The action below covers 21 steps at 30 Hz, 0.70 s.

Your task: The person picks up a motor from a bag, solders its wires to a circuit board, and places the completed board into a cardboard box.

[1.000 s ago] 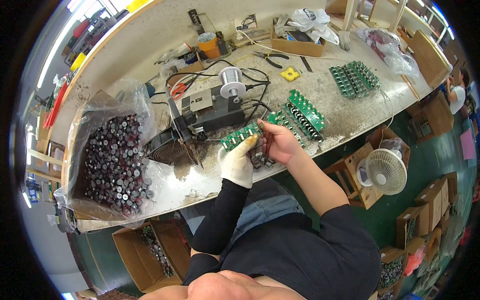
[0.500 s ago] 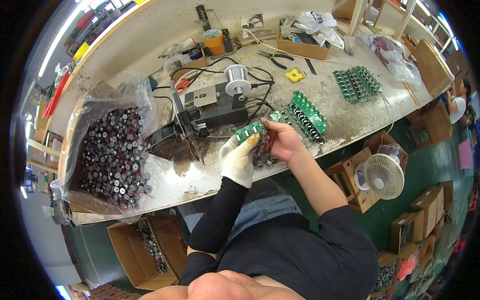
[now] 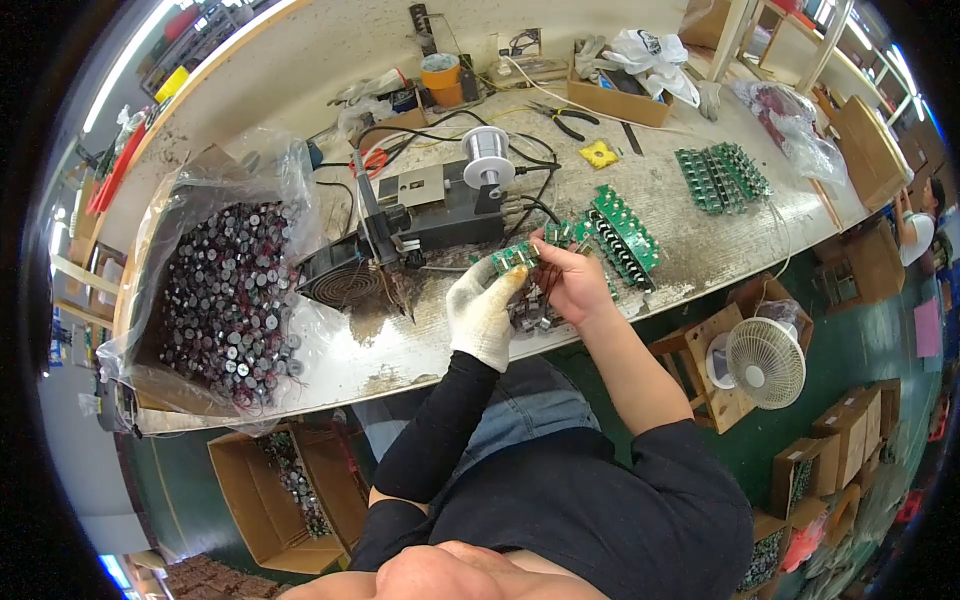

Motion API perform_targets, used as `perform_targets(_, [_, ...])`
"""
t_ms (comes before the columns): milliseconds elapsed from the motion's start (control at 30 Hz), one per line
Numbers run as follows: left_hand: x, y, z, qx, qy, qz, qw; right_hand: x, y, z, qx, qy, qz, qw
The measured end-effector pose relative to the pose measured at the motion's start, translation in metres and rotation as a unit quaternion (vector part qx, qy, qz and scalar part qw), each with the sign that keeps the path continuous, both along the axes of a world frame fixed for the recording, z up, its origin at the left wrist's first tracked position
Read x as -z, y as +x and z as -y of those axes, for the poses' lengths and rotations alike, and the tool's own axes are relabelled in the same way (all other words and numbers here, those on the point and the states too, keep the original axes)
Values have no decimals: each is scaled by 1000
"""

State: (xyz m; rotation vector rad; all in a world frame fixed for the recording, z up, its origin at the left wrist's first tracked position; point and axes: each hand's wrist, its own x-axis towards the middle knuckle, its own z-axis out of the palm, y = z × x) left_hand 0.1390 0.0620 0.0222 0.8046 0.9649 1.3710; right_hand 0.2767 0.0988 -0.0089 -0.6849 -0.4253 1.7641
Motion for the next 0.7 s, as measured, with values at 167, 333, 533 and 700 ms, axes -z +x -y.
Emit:
perform_targets(167, [2,-2,-4,25,-76,170,982,2,-6,1,-55,-15,-81,995])
perform_targets(333, [7,-2,-4,-18,-11,-30,999,-13,-17,10,35,44,46,997])
perform_targets(533, [3,-5,-4,49,-65,132,988,-8,-5,7,-23,-41,-11,999])
perform_targets(700, [-9,-2,0,65,44,-103,992,-17,-18,10,89,8,84,992])
